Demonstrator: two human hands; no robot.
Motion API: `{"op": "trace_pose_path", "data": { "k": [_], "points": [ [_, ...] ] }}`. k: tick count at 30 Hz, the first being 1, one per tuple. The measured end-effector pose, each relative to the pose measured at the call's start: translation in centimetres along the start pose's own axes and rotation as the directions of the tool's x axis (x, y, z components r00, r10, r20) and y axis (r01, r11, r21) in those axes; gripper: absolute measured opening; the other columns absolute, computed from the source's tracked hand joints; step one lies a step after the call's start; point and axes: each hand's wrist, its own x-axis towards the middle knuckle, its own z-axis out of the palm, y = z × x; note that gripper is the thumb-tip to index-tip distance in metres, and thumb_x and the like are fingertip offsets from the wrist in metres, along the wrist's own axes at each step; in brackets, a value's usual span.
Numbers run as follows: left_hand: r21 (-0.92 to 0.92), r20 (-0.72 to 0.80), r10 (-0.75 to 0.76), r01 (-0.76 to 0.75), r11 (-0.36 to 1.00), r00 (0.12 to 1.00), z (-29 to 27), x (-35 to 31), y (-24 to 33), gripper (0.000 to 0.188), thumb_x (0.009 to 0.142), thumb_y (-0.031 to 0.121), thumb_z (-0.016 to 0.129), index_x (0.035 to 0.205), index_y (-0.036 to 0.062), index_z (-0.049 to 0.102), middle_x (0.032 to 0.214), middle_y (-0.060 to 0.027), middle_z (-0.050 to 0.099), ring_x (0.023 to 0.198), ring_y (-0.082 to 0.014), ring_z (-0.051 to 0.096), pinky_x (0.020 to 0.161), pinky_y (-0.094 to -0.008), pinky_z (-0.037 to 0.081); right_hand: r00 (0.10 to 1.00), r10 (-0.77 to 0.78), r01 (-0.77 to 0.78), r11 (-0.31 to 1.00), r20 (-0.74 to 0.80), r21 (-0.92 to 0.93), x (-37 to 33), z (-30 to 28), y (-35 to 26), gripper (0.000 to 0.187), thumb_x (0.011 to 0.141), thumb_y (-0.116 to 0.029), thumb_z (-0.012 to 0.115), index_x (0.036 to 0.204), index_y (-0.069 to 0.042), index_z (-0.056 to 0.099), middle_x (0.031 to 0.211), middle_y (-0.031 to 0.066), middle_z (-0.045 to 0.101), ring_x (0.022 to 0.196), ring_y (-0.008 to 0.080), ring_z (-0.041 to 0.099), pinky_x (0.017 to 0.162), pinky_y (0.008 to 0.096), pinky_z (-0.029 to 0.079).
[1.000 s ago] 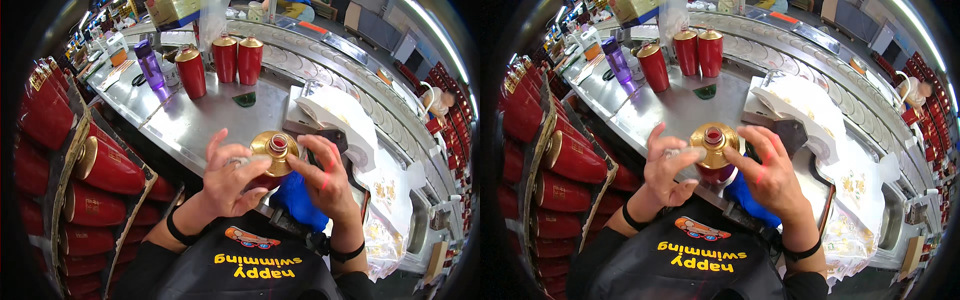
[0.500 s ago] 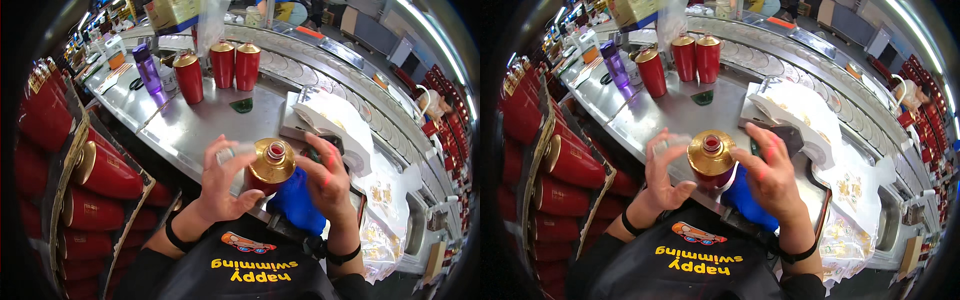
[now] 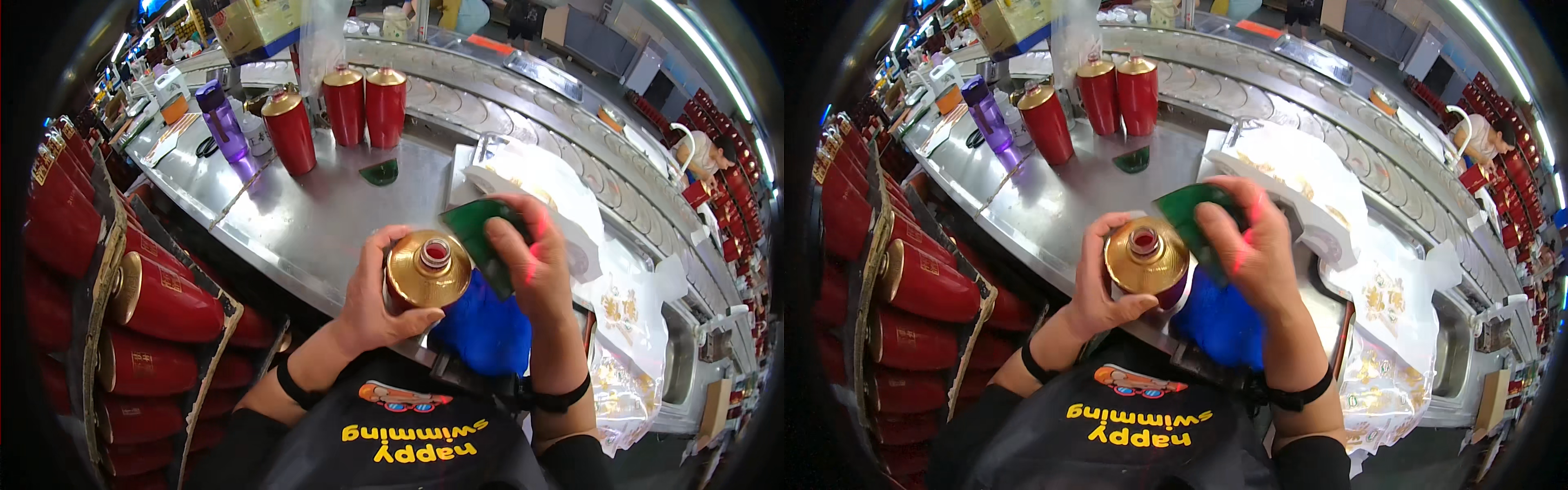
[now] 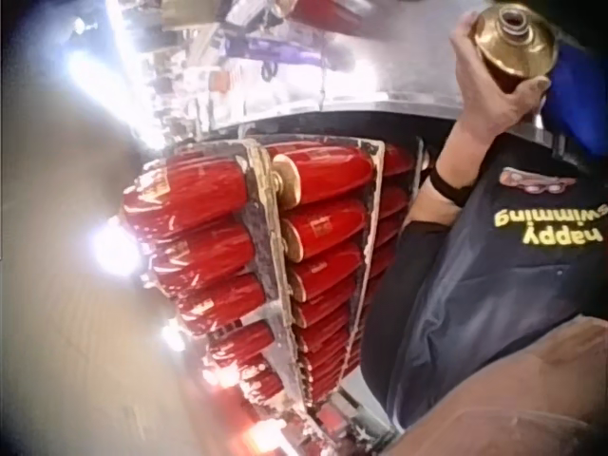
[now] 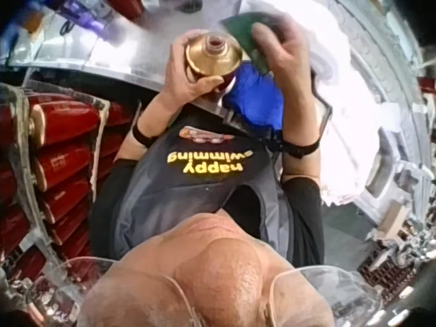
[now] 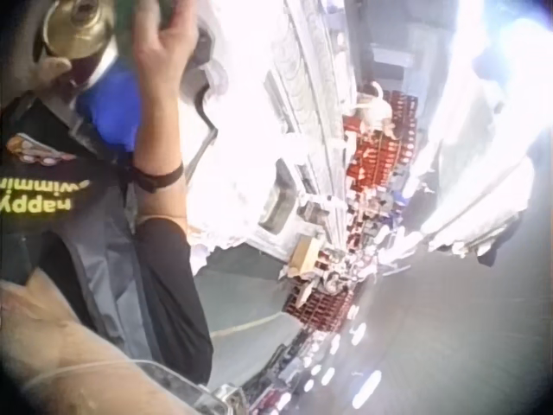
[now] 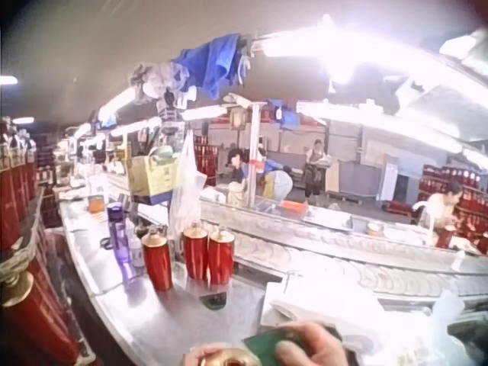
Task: The recorder applies decorative labels and wipes down gold and red ceramic bottles on a factory production line.
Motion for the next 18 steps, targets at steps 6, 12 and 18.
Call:
{"op": "trace_pose_path", "data": {
  "k": [6,12,18],
  "points": [
    [-0.245,0.070,0.048,-0.030,0.969,0.996,-0.4,0.3,-0.4,0.107,0.076,0.035,0.087,0.150,0.0002,0.018,0.138,-0.0224,0.048,0.126,-0.0305,0.054,0.111,-0.0444,0.036,0.989,0.144,-0.143,0.955,0.014,0.259,0.0,0.3,0.0,0.026,0.095,-0.016,0.066,0.115,-0.001,0.062,0.099,0.0037,0.065,0.087,0.0113,0.060,0.080,0.0266,0.050],
    [0.399,-0.016,0.481,-0.435,0.807,0.877,-0.7,-0.1,-0.8,0.089,0.082,0.043,0.079,0.146,-0.0001,0.035,0.134,-0.0246,0.054,0.126,-0.0436,0.052,0.117,-0.0613,0.021,0.983,0.162,-0.178,0.956,0.085,0.233,-0.9,1.8,0.5,0.028,0.097,-0.018,0.063,0.117,0.002,0.061,0.099,0.0041,0.066,0.090,0.0097,0.058,0.083,0.0253,0.048],
    [0.560,-0.012,0.590,-0.483,0.673,0.808,-1.3,-2.7,-0.9,0.067,0.085,0.040,0.077,0.132,0.0014,0.050,0.122,-0.0205,0.061,0.117,-0.0403,0.055,0.116,-0.0609,0.025,0.985,0.147,-0.166,0.958,0.094,0.236,-0.9,1.9,0.4,0.029,0.097,-0.018,0.063,0.118,0.002,0.061,0.099,0.0038,0.066,0.089,0.0086,0.058,0.081,0.0244,0.048]
  ]
}}
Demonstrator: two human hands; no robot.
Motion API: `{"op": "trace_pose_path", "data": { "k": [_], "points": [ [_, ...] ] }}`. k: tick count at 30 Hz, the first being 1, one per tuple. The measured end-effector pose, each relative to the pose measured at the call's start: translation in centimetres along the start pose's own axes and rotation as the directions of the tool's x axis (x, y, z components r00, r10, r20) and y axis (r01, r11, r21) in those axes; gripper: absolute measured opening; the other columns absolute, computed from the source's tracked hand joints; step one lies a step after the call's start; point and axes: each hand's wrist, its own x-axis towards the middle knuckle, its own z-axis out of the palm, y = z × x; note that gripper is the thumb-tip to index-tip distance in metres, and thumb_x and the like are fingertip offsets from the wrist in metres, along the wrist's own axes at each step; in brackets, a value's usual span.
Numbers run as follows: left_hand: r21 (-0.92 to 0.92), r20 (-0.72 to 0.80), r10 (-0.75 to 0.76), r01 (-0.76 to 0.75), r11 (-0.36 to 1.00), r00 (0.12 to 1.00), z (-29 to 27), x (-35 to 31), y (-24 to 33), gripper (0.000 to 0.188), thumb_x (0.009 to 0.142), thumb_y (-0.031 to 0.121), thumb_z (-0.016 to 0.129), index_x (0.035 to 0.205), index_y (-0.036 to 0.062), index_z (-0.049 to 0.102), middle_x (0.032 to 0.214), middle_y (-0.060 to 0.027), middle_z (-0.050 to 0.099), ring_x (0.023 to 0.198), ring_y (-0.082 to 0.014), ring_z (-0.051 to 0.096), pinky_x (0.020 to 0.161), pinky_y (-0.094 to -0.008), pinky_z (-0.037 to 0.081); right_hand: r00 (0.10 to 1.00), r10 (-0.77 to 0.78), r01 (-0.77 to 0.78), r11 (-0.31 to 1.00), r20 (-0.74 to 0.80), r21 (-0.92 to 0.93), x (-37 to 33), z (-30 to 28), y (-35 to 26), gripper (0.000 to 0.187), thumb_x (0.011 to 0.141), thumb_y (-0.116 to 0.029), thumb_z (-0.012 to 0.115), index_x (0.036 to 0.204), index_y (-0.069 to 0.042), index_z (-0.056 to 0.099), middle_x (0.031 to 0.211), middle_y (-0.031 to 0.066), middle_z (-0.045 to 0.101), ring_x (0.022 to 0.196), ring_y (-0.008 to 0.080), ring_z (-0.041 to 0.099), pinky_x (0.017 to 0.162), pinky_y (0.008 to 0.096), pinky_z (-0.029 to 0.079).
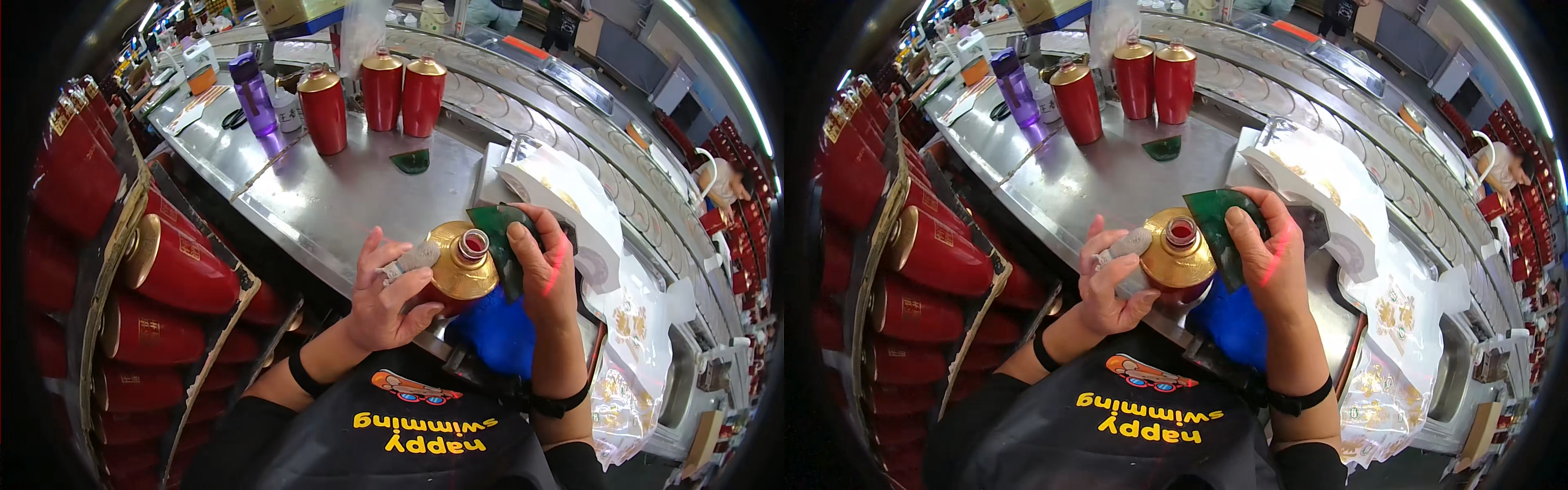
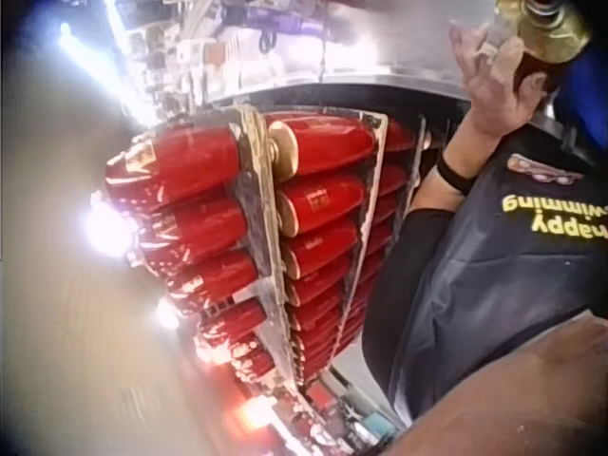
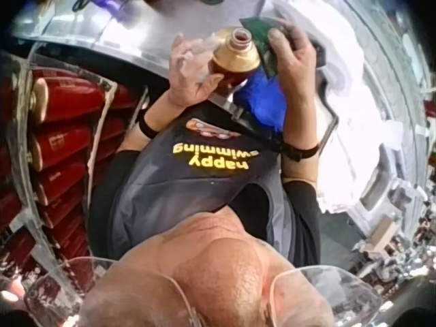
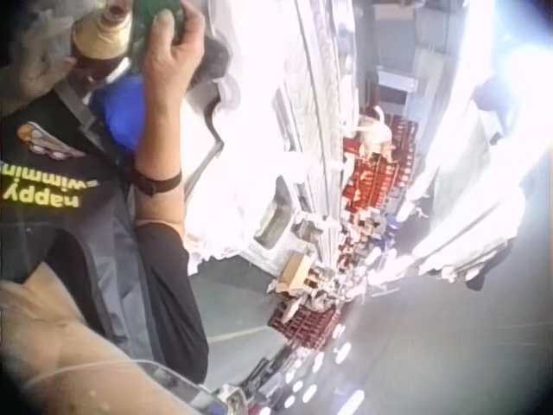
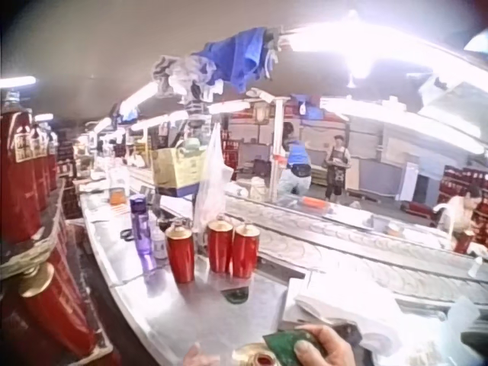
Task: The recorder applies decorative labels and wipes down gold and red ceramic bottles on a factory production line.
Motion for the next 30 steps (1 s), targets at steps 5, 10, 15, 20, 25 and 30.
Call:
{"op": "trace_pose_path", "data": {
  "k": [5,10,15,20,25,30],
  "points": [
    [-0.167,0.021,-0.189,0.190,0.968,0.982,-0.4,1.8,0.0,0.087,0.077,0.042,0.084,0.139,-0.0011,0.041,0.133,-0.0228,0.052,0.117,-0.0417,0.055,0.114,-0.0562,0.030,0.999,0.005,-0.006,0.999,-0.051,-0.037,-0.4,-0.7,-0.7,0.026,0.097,-0.017,0.067,0.115,0.001,0.060,0.095,0.0034,0.067,0.086,0.0081,0.059,0.074,0.0231,0.049],
    [-0.436,0.307,-0.385,0.488,0.756,0.871,1.1,2.9,-0.1,0.107,0.072,0.037,0.088,0.148,-0.0038,0.024,0.136,-0.0246,0.048,0.123,-0.0407,0.053,0.108,-0.0450,0.039,0.650,-0.654,0.717,0.359,0.387,-0.597,-1.5,-1.2,-3.9,0.029,0.065,-0.004,0.076,0.092,-0.013,0.069,0.086,0.0027,0.064,0.076,0.0234,0.058,0.075,0.0375,0.045],
    [-0.400,0.373,-0.356,0.495,0.771,0.857,1.1,2.8,-0.8,0.102,0.070,0.029,0.088,0.147,0.0002,0.029,0.134,-0.0216,0.051,0.121,-0.0368,0.056,0.105,-0.0420,0.043,0.619,-0.462,0.785,0.391,0.635,-0.481,-2.6,-1.1,-6.0,0.031,0.064,-0.010,0.076,0.093,-0.016,0.070,0.088,-0.0014,0.062,0.078,0.0210,0.056,0.078,0.0386,0.042],
    [-0.411,0.346,-0.358,0.483,0.773,0.867,1.2,3.0,-0.9,0.100,0.071,0.031,0.088,0.147,0.0015,0.030,0.132,-0.0203,0.053,0.120,-0.0349,0.057,0.104,-0.0407,0.044,0.594,-0.486,0.802,0.421,0.641,-0.424,-2.9,-0.6,-5.9,0.031,0.065,-0.010,0.076,0.096,-0.016,0.071,0.087,-0.0006,0.061,0.076,0.0217,0.054,0.076,0.0384,0.041],
    [-0.459,0.355,-0.388,0.520,0.720,0.851,1.3,2.5,-0.9,0.110,0.072,0.033,0.088,0.152,0.0014,0.019,0.130,-0.0204,0.058,0.119,-0.0351,0.060,0.104,-0.0413,0.045,0.608,-0.437,0.777,0.500,0.663,-0.383,-3.1,-0.7,-5.0,0.032,0.065,-0.010,0.075,0.096,-0.016,0.072,0.088,0.0000,0.061,0.078,0.0222,0.054,0.076,0.0397,0.041],
    [-0.514,0.358,-0.402,0.537,0.669,0.843,1.6,1.9,-0.8,0.122,0.072,0.033,0.088,0.156,0.0021,0.005,0.130,-0.0214,0.058,0.120,-0.0354,0.060,0.105,-0.0411,0.044,0.608,-0.590,0.788,0.367,0.531,-0.495,-3.1,-0.1,-3.3,0.037,0.060,-0.010,0.078,0.096,-0.015,0.072,0.087,0.0009,0.062,0.080,0.0221,0.057,0.076,0.0384,0.042]
  ]
}}
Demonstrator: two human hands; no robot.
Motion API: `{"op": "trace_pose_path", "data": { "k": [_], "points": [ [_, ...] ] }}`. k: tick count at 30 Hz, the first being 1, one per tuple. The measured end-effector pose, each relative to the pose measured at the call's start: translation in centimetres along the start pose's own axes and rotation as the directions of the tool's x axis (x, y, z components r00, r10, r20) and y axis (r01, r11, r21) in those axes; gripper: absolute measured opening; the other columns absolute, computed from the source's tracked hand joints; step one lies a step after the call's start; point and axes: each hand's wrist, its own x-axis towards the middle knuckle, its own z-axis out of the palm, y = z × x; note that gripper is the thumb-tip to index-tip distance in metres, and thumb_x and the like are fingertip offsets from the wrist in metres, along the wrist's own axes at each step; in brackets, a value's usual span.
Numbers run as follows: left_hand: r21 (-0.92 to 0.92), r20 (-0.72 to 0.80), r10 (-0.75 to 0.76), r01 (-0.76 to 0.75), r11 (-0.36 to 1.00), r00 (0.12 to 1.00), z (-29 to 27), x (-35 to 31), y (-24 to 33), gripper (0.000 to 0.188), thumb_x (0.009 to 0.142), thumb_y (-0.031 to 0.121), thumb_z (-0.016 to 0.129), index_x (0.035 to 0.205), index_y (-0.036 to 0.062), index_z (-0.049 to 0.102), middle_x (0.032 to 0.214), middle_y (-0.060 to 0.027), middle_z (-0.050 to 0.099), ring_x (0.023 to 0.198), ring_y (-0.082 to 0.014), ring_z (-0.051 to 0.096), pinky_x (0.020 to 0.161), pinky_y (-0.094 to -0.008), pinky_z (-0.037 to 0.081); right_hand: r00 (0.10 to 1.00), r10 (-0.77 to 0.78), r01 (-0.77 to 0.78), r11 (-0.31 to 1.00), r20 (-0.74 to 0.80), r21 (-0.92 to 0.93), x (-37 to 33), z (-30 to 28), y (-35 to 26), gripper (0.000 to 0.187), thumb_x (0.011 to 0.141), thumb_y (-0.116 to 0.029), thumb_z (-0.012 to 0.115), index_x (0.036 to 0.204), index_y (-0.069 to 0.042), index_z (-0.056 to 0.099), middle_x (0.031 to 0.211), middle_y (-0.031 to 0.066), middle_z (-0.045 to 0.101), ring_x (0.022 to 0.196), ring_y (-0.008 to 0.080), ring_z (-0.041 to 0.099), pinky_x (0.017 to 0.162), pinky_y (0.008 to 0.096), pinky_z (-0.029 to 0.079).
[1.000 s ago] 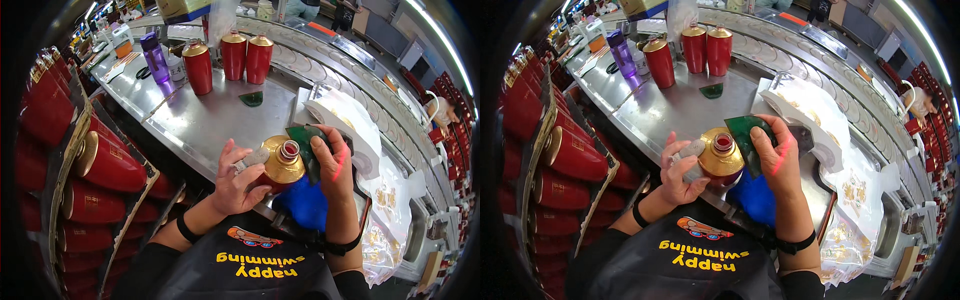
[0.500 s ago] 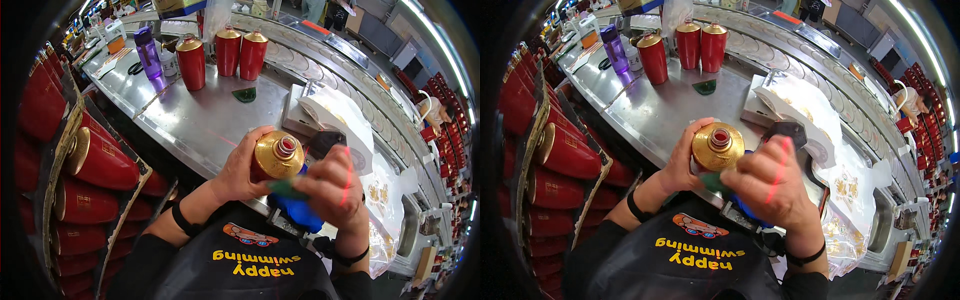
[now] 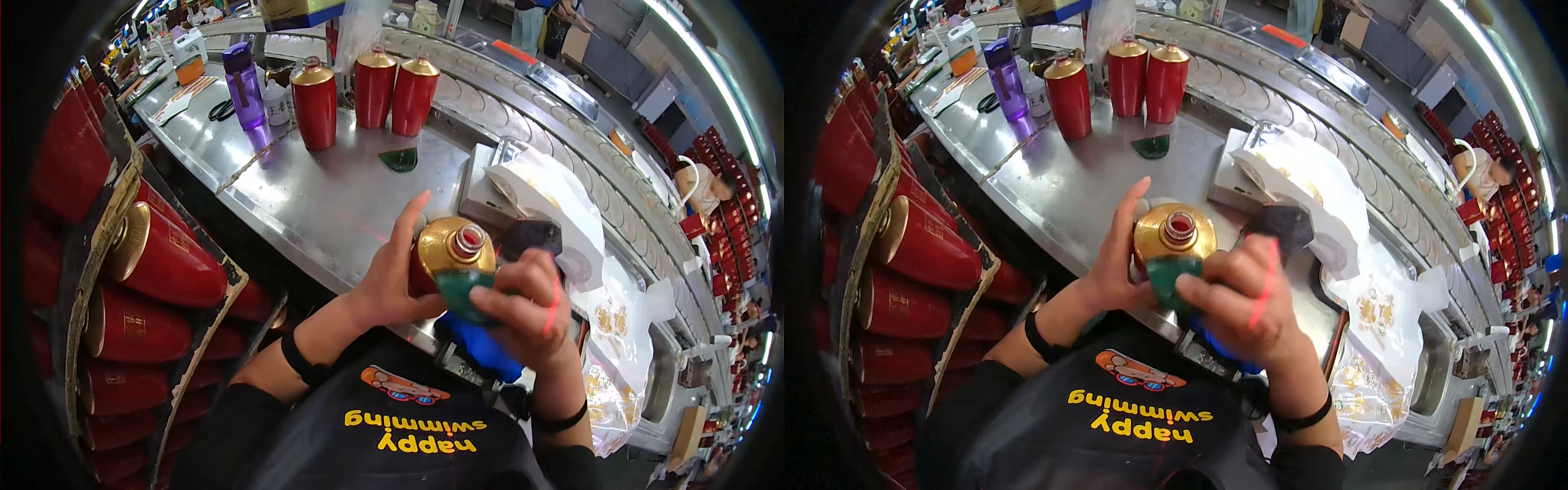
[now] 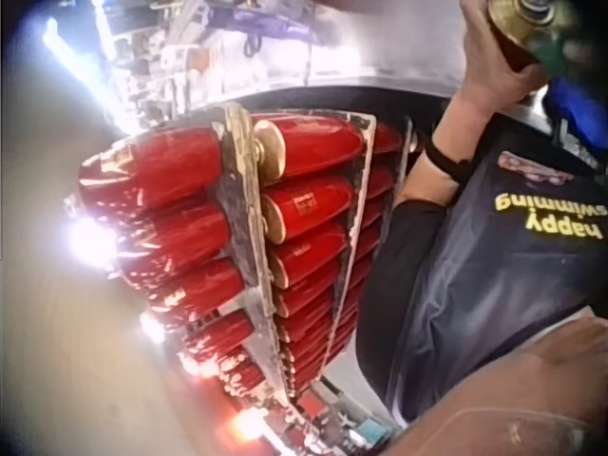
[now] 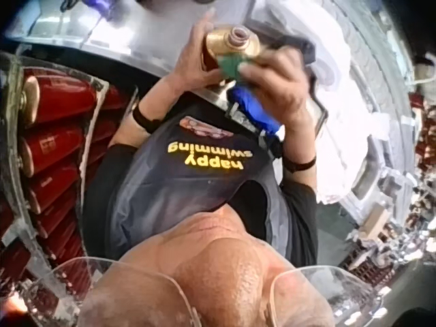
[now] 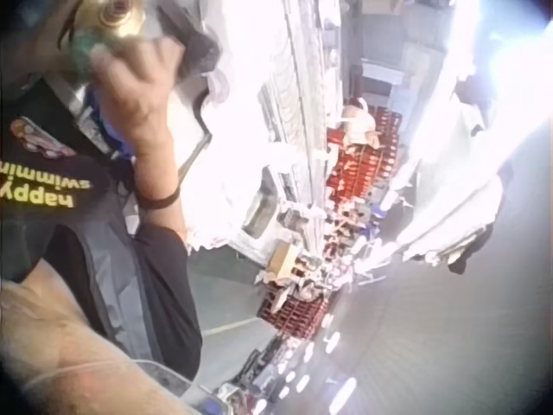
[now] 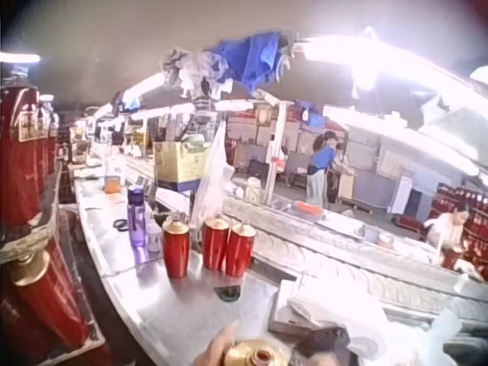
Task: The recorder applies decorative labels and wipes down gold and red ceramic bottles on a factory production line.
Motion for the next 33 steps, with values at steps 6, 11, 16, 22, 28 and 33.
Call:
{"op": "trace_pose_path", "data": {
  "k": [6,11,16,22,28,33],
  "points": [
    [-0.131,-0.047,-0.017,0.011,0.991,0.999,0.6,0.2,-0.7,0.127,0.069,0.032,0.091,0.156,0.0010,0.004,0.130,-0.0207,0.058,0.120,-0.0319,0.060,0.106,-0.0402,0.043,0.727,0.678,-0.587,0.527,0.114,0.615,-1.3,0.4,1.4,0.016,0.089,-0.014,0.071,0.101,-0.005,0.065,0.086,0.0009,0.064,0.076,0.0109,0.057,0.067,0.0268,0.046],
    [-0.183,0.015,-0.060,0.061,0.981,0.998,0.1,0.2,-0.9,0.129,0.067,0.029,0.093,0.156,0.0010,0.004,0.135,-0.0187,0.052,0.123,-0.0279,0.056,0.108,-0.0383,0.041,0.509,0.861,-0.669,0.388,0.010,0.634,-1.3,1.7,4.2,0.023,0.094,-0.020,0.070,0.103,-0.001,0.062,0.084,0.0009,0.063,0.072,0.0083,0.054,0.065,0.0257,0.046],
    [-0.340,0.053,-0.077,0.091,0.936,0.996,0.2,0.7,-1.0,0.130,0.067,0.029,0.093,0.156,0.0015,0.002,0.138,-0.0180,0.050,0.126,-0.0264,0.053,0.110,-0.0384,0.039,0.540,0.841,-0.682,0.455,-0.025,0.573,-0.4,1.8,5.3,0.028,0.094,-0.024,0.069,0.103,0.002,0.063,0.081,0.0033,0.063,0.077,0.0121,0.056,0.071,0.0274,0.046],
    [-0.162,0.017,0.027,-0.024,0.987,0.999,-0.4,-0.3,-0.1,0.122,0.074,0.031,0.088,0.157,0.0044,0.003,0.143,-0.0214,0.046,0.132,-0.0309,0.048,0.115,-0.0464,0.029,0.533,0.846,-0.618,0.379,0.013,0.688,0.5,1.1,4.7,0.021,0.097,-0.017,0.065,0.106,0.001,0.062,0.091,0.0043,0.067,0.081,0.0110,0.060,0.073,0.0259,0.048],
    [0.523,-0.063,0.414,-0.323,0.789,0.908,0.8,-1.6,1.0,0.073,0.090,0.031,0.070,0.150,0.0040,0.036,0.136,-0.0192,0.054,0.136,-0.0375,0.046,0.117,-0.0663,0.010,0.575,0.815,-0.633,0.387,0.072,0.671,0.9,3.1,3.3,0.026,0.098,-0.020,0.065,0.112,0.002,0.062,0.093,0.0022,0.066,0.084,0.0074,0.057,0.077,0.0232,0.048],
    [0.649,-0.016,0.442,-0.327,0.687,0.897,0.8,-4.2,1.7,0.057,0.093,0.023,0.067,0.143,0.0067,0.046,0.126,-0.0099,0.065,0.132,-0.0312,0.050,0.118,-0.0632,0.012,0.579,0.813,-0.641,0.412,0.056,0.648,0.8,3.2,3.3,0.028,0.098,-0.021,0.065,0.114,0.002,0.062,0.094,0.0024,0.066,0.085,0.0079,0.058,0.078,0.0238,0.048]
  ]
}}
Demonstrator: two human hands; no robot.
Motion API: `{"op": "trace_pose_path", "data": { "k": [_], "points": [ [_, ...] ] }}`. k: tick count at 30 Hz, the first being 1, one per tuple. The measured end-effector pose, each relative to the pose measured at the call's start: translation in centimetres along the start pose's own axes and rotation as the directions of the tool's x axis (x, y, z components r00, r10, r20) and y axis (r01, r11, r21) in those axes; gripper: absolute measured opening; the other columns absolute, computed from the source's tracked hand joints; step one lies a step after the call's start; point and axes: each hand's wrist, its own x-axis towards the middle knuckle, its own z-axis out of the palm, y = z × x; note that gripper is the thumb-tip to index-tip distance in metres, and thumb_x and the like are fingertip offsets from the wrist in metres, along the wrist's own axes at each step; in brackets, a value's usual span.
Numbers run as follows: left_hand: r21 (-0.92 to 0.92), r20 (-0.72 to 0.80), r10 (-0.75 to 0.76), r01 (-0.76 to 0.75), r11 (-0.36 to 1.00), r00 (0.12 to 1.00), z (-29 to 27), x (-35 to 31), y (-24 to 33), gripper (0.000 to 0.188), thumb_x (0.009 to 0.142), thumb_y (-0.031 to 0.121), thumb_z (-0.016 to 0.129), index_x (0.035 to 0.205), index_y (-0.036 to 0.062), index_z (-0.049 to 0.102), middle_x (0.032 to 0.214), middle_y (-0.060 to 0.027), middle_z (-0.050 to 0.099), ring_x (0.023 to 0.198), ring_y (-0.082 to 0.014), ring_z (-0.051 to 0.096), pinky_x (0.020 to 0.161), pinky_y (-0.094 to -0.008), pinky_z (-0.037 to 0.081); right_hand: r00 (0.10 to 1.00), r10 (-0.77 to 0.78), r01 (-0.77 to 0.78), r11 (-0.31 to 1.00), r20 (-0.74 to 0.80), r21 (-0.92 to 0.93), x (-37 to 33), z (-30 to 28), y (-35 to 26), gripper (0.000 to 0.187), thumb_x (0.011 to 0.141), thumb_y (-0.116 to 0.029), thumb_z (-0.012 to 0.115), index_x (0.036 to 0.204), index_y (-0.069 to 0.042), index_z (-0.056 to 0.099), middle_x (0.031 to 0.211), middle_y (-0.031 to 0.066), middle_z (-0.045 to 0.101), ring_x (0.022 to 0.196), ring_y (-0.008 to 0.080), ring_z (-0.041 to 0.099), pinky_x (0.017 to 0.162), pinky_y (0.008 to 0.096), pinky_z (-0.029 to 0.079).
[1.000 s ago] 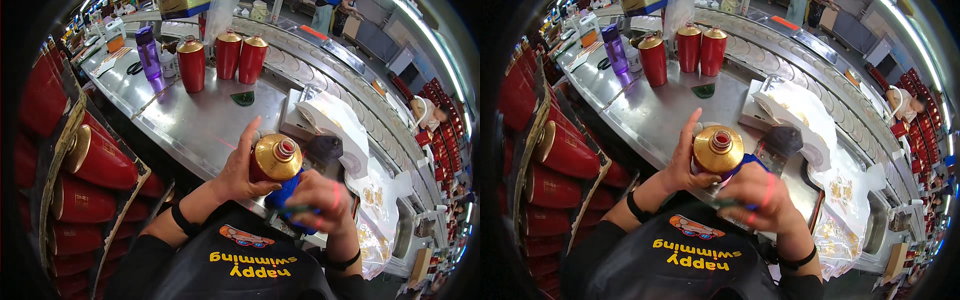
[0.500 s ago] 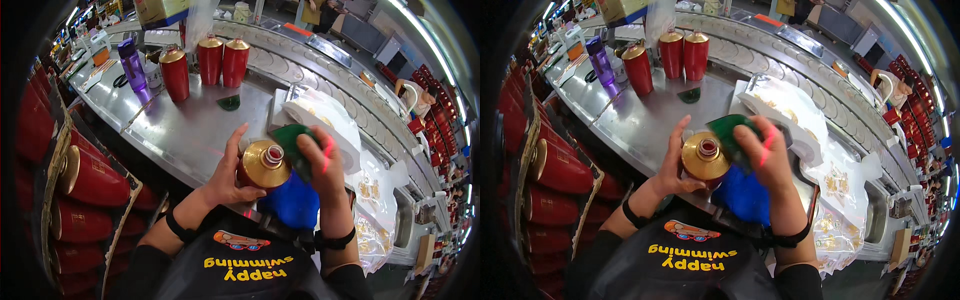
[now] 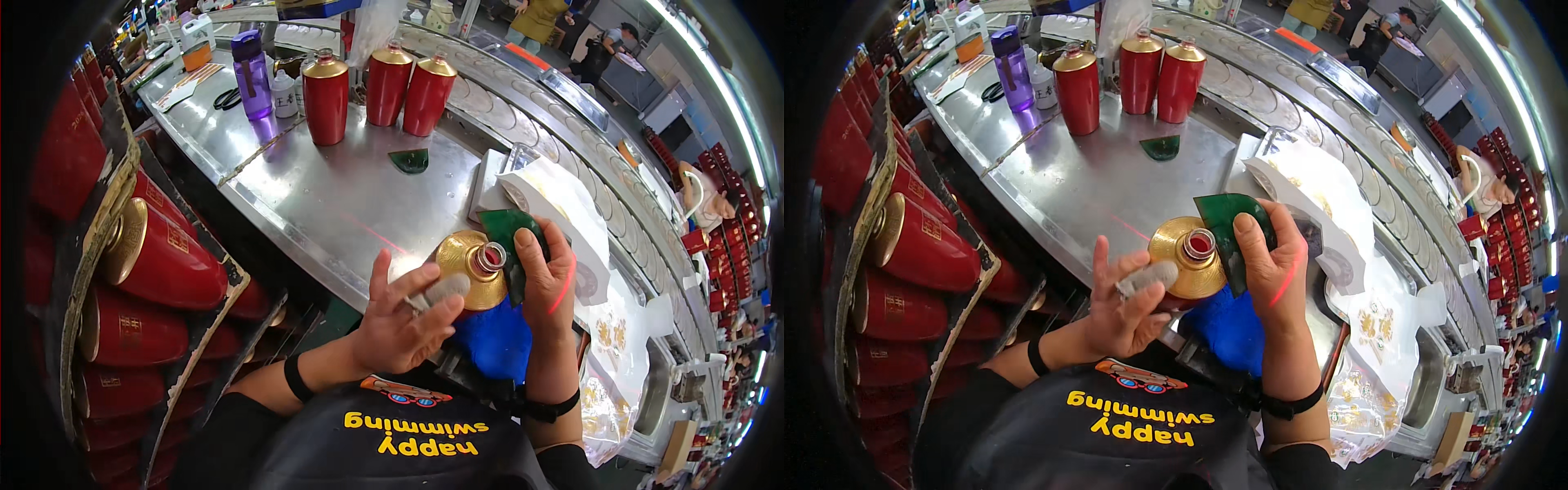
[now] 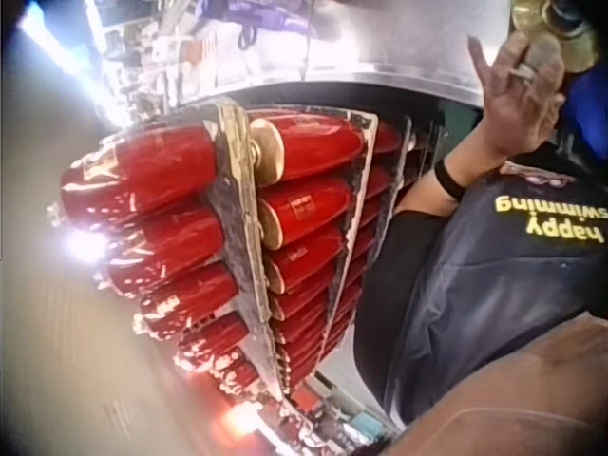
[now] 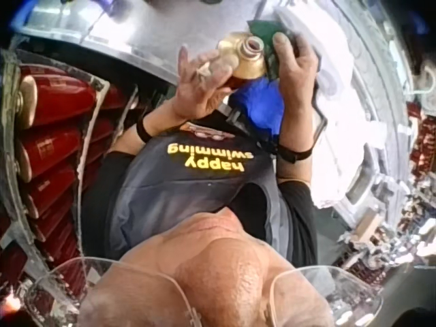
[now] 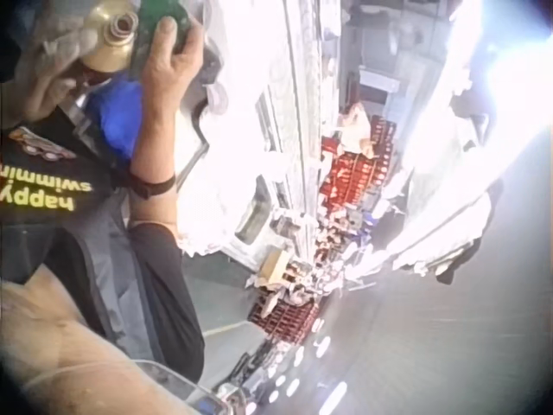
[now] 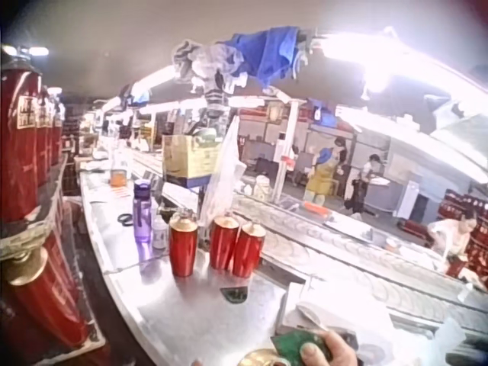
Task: The recorder applies decorative labels and wipes down gold and red ceramic bottles on a factory production line.
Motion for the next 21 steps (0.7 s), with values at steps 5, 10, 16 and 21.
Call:
{"op": "trace_pose_path", "data": {
  "k": [5,10,16,21],
  "points": [
    [-0.190,-0.052,-0.179,0.167,0.968,0.982,-0.3,2.4,0.4,0.078,0.081,0.041,0.080,0.138,0.0030,0.043,0.125,-0.0160,0.059,0.124,-0.0375,0.050,0.117,-0.0586,0.020,1.000,-0.015,0.016,0.998,0.002,-0.069,-0.1,-0.2,-0.1,0.028,0.098,-0.023,0.067,0.113,0.001,0.063,0.093,0.0011,0.065,0.084,0.0081,0.056,0.077,0.0238,0.048],
    [-0.521,0.254,-0.488,0.543,0.659,0.835,1.1,4.1,-1.2,0.097,0.073,0.045,0.086,0.141,-0.0006,0.035,0.124,-0.0197,0.056,0.118,-0.0327,0.058,0.102,-0.0388,0.045,0.979,-0.204,0.180,0.870,-0.003,-0.460,2.7,-1.7,-0.6,0.024,0.094,-0.019,0.071,0.108,0.000,0.064,0.085,0.0006,0.064,0.083,0.0077,0.057,0.075,0.0252,0.048],
    [-0.747,0.563,-0.369,0.647,0.154,0.739,1.7,4.2,-3.0,0.097,0.069,0.036,0.089,0.143,0.0002,0.036,0.131,-0.0130,0.055,0.124,-0.0212,0.054,0.106,-0.0354,0.042,0.970,0.008,0.020,0.993,0.244,-0.113,5.4,-1.7,-0.7,0.022,0.091,-0.012,0.073,0.108,0.000,0.068,0.092,0.0023,0.070,0.081,0.0088,0.062,0.073,0.0251,0.052],
    [-0.763,0.625,-0.300,0.645,-0.039,0.721,3.0,3.7,-3.6,0.094,0.068,0.026,0.089,0.143,-0.0019,0.039,0.135,-0.0139,0.054,0.126,-0.0210,0.052,0.109,-0.0346,0.039,0.892,0.005,0.183,0.911,0.453,-0.371,8.1,-0.7,-1.9,0.025,0.089,-0.012,0.072,0.110,0.001,0.069,0.090,0.0033,0.072,0.080,0.0099,0.064,0.076,0.0281,0.054]
  ]
}}
